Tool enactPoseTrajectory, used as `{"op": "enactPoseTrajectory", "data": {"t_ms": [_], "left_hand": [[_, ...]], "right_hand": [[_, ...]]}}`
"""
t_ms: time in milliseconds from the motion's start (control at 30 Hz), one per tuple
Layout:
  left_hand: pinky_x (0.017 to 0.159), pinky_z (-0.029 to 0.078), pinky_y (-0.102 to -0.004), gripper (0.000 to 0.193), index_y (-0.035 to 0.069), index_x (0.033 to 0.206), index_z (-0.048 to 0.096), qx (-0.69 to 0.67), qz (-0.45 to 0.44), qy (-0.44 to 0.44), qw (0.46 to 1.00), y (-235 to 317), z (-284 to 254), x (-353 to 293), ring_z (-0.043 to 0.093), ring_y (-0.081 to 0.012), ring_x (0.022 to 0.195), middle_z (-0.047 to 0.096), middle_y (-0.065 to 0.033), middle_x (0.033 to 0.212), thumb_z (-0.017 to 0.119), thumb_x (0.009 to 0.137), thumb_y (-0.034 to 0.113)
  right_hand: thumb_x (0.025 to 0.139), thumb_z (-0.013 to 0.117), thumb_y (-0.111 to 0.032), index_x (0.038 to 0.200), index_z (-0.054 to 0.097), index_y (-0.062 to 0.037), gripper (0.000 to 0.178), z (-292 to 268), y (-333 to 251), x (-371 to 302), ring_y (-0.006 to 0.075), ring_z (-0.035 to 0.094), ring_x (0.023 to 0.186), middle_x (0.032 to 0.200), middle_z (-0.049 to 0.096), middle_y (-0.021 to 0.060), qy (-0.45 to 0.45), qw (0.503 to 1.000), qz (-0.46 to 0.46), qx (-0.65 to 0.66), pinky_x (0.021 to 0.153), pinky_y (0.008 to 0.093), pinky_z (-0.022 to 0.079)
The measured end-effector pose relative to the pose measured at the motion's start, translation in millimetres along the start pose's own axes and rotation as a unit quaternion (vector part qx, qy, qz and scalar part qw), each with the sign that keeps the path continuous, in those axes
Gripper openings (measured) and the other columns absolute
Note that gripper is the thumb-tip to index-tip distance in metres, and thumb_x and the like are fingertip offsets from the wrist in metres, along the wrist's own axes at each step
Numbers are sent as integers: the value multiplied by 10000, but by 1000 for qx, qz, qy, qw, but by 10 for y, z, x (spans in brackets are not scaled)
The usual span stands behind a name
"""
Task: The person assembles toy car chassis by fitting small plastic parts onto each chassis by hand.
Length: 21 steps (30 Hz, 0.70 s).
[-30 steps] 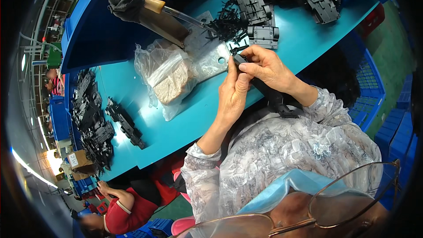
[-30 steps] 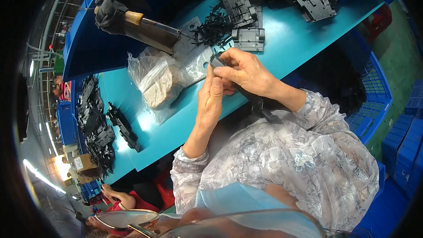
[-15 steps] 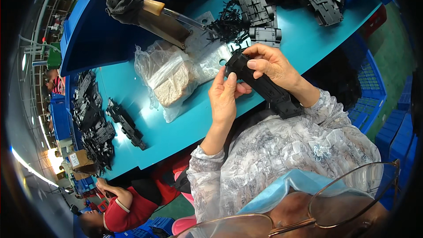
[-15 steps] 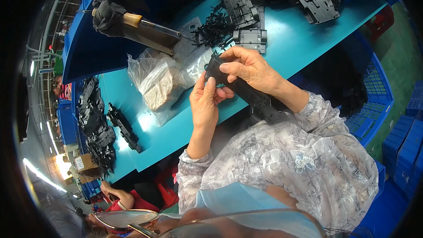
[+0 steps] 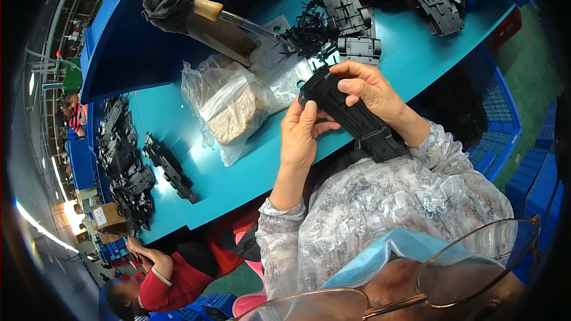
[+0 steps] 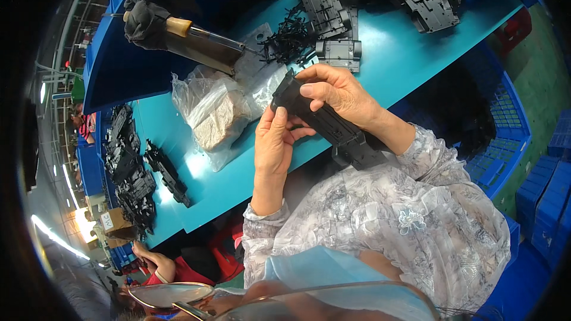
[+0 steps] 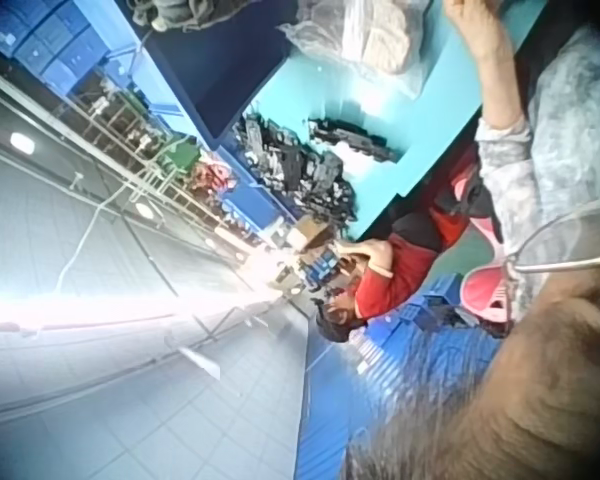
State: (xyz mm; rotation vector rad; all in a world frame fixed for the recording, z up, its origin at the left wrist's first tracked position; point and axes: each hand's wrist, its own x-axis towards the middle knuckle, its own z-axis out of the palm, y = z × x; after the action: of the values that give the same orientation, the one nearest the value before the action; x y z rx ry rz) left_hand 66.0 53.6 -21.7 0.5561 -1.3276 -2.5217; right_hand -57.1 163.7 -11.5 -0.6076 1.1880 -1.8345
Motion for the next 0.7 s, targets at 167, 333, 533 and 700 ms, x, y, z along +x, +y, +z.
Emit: {"op": "enactPoseTrajectory", "data": {"t_ms": [167, 333, 533, 700], "left_hand": [[676, 470, -293, 290, 35, 1086, 472, -16, 1, -26, 1000, 46, -10, -14, 538, -130, 858, 551, -46, 998, 463, 858, 214], [718, 448, -290, 270, 36, 1075, 485, 7, 9, -5, 1000, 75, -6, 3, 535, -135, 877, 555, -51, 1002, 470, 854, 191], [700, 454, -259, 210, 27, 1003, 533, 19, 31, 25, 999, 143, 33, -35, 546, -116, 824, 580, -50, 940, 488, 842, 154], [661, 458, -231, 201, 25, 986, 542, 10, 22, 33, 999, 147, -21, -32, 557, -96, 740, 595, -43, 889, 503, 833, 149]], "right_hand": [[796, 546, -230, 1007, 490, 32, 341, 26, 11, -7, 21, 521, 623, 788, 569, 34, 0, 995, 25, 96, 553, 141, 445], [807, 536, -226, 1015, 490, 35, 336, -13, 41, 21, 15, 529, 612, 781, 576, 27, -1, 994, 37, 102, 535, 134, 449], [815, 529, -219, 1020, 508, 41, 332, -41, -10, 37, 9, 523, 614, 764, 575, 18, -12, 998, 40, 55, 543, 135, 444], [815, 532, -222, 1014, 514, 60, 345, -45, 5, 77, 27, 515, 648, 751, 567, 17, -19, 998, 1, -60, 574, 156, 431]]}}
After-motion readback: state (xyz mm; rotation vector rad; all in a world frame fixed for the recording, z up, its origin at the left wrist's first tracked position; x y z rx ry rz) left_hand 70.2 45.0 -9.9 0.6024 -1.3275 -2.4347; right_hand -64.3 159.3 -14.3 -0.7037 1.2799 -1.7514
